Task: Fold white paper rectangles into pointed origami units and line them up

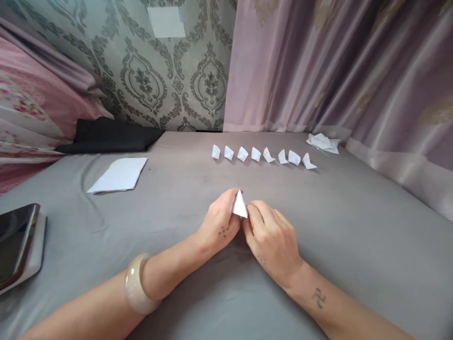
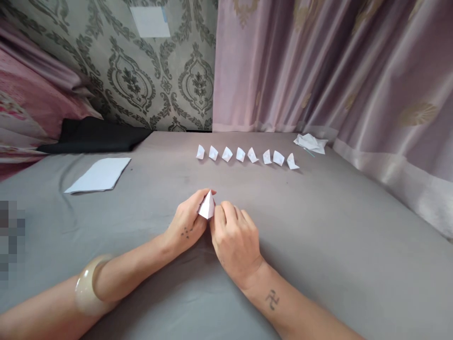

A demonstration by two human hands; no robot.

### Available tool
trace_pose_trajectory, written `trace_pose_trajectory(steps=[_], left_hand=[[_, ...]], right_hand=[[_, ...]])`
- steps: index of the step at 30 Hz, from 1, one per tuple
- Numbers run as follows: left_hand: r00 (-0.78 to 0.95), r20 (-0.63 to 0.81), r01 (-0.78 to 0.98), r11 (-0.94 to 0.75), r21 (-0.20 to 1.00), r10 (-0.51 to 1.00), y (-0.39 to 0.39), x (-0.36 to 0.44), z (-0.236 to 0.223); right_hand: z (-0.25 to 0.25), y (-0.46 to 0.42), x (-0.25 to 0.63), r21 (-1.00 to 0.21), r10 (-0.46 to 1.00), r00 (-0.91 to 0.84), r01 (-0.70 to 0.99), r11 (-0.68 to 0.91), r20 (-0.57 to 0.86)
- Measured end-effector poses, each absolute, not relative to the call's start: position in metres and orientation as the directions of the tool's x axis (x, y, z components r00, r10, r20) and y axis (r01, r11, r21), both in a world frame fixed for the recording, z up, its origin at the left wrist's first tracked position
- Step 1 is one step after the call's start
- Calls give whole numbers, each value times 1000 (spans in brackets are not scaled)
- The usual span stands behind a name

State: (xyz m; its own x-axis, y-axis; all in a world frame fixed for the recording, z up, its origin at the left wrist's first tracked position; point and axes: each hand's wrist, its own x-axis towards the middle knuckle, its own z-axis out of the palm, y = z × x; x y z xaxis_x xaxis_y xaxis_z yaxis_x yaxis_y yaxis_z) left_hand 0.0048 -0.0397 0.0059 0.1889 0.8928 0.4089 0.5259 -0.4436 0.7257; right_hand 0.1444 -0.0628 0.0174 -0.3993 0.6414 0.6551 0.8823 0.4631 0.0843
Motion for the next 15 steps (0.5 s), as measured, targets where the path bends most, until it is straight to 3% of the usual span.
trace_pose_trajectory(steps=[4, 7, 9, 11, 13, 15], left_hand=[[86, 358, 439, -358, 824, 930, -41, 5, 9], [72, 341, 334, -345, 877, 937, -40, 4, 10], [92, 341, 315, -353, 881, 935, -39, 2, 10], [119, 362, 343, -380, 859, 925, -40, 1, 10], [160, 396, 371, -427, 825, 904, -41, -1, 10], [221, 421, 358, -475, 804, 880, -43, -2, 9]], right_hand=[[16, -64, 144, 74, 640, -378, 891, 448, 669], [15, -64, 147, -16, 677, -347, 884, 468, 649], [17, -62, 152, -200, 759, -295, 852, 484, 581], [22, -57, 158, -493, 859, -207, 746, 448, 468], [30, -51, 165, -781, 936, -108, 525, 339, 335], [38, -46, 170, -934, 979, -112, 298, 198, 171]])
